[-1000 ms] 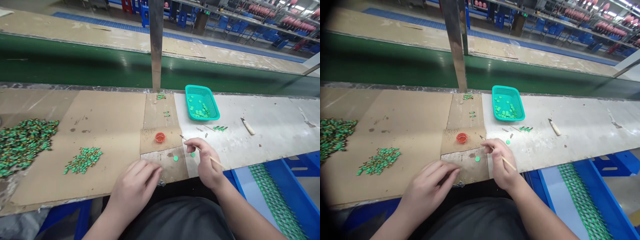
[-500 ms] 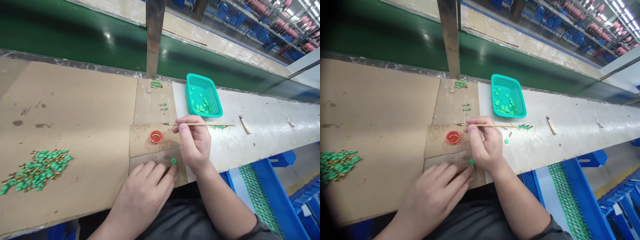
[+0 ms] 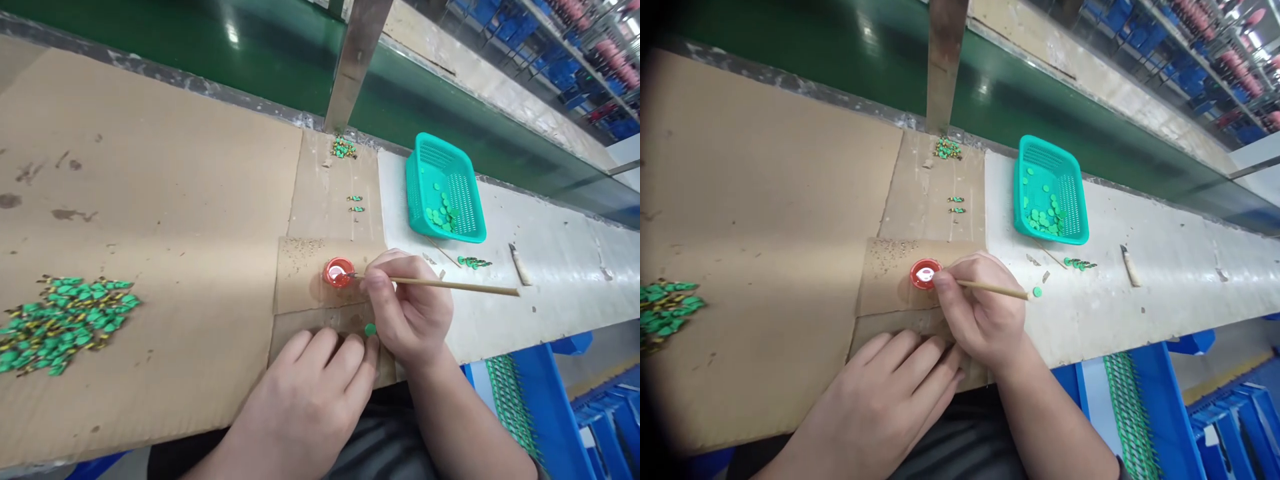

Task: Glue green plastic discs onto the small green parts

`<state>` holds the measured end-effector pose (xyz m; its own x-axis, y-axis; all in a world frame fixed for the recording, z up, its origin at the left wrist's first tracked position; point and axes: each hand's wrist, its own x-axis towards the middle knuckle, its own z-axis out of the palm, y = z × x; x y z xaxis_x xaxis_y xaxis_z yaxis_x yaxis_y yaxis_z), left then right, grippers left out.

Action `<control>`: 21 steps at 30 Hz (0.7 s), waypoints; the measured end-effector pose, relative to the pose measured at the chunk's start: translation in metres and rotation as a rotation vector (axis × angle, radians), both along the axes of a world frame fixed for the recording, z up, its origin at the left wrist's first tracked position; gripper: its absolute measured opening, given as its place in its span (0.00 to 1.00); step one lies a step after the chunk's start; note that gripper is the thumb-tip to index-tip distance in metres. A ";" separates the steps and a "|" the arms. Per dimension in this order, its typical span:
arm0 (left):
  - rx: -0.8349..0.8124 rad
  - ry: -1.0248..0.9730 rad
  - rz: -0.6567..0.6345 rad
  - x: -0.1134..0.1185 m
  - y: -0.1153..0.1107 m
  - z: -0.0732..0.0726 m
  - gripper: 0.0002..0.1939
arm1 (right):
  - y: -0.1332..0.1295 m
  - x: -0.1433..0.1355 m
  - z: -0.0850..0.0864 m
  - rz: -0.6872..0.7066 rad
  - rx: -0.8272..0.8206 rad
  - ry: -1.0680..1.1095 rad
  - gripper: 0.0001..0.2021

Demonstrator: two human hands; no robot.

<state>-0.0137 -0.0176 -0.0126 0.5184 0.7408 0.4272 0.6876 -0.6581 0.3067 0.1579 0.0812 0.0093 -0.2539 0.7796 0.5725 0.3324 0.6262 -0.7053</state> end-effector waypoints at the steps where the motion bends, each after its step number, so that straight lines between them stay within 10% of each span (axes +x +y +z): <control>1: -0.004 -0.007 0.000 0.000 0.000 0.000 0.18 | 0.000 0.000 -0.001 -0.005 -0.008 -0.011 0.08; 21: -0.007 -0.006 0.013 0.003 -0.003 -0.002 0.21 | 0.000 -0.001 -0.001 -0.019 -0.011 -0.049 0.09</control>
